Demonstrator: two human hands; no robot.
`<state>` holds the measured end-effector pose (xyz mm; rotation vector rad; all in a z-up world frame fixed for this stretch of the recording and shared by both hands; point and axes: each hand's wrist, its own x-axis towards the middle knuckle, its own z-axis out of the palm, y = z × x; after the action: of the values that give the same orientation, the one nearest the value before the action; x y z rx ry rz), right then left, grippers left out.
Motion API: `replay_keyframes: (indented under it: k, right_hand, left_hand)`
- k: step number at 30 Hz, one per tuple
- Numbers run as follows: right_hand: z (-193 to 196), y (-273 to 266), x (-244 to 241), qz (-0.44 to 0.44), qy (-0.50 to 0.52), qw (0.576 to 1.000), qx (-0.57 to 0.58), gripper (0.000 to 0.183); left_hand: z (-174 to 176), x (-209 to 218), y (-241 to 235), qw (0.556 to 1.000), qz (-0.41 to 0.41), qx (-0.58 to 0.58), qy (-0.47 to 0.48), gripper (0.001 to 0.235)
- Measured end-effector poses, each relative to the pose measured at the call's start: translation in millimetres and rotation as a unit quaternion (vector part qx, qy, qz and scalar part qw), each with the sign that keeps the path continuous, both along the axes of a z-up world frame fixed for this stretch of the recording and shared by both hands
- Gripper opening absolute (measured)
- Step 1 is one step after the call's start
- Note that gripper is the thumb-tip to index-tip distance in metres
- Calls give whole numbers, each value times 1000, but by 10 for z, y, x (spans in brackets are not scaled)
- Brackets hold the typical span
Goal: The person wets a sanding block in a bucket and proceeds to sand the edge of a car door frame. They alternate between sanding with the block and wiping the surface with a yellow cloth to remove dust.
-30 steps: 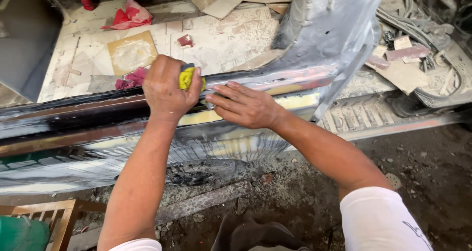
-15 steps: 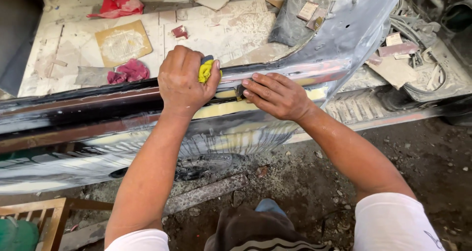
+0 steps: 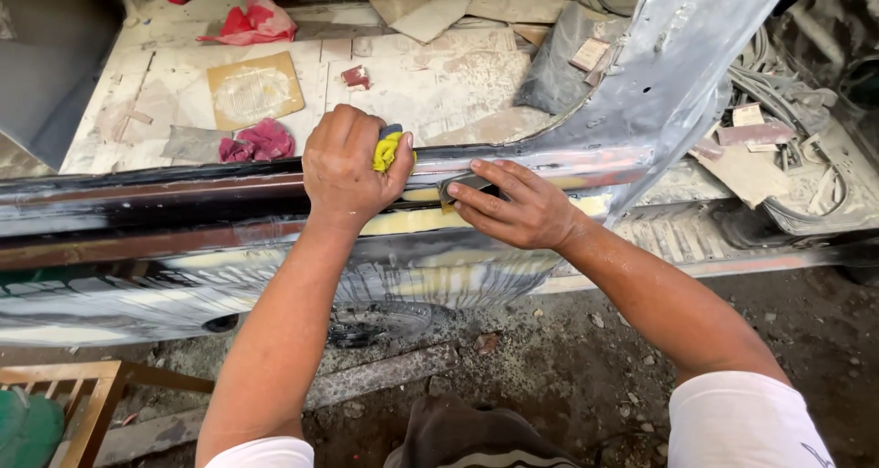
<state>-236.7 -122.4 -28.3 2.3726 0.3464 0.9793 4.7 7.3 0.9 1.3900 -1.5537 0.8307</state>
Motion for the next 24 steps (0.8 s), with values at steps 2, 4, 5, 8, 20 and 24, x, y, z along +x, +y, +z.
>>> replay_keyframes:
  k: [2, 4, 5, 8, 20, 24]
  right_hand:
    - [-44, -24, 4, 5, 3, 1000, 7, 15]
    - [-49, -39, 15, 10, 6, 1000, 11, 14]
    - [-46, -35, 9, 6, 15, 1000, 10, 14]
    - [5, -16, -16, -4, 33, 999, 8, 19]
    - [44, 4, 27, -6, 53, 998, 31, 26]
    - [15, 171, 341, 24, 40, 998, 43, 25]
  left_hand:
    - [-11, 0, 4, 1000, 3, 3, 0, 26]
    - [-5, 7, 4, 1000, 5, 2, -2, 27]
    - [-4, 3, 3, 1000, 2, 4, 0, 26]
    - [7, 8, 35, 1000, -6, 7, -4, 25]
    - [-89, 87, 149, 998, 17, -12, -62, 30]
    - [-143, 108, 107, 998, 41, -18, -38, 30]
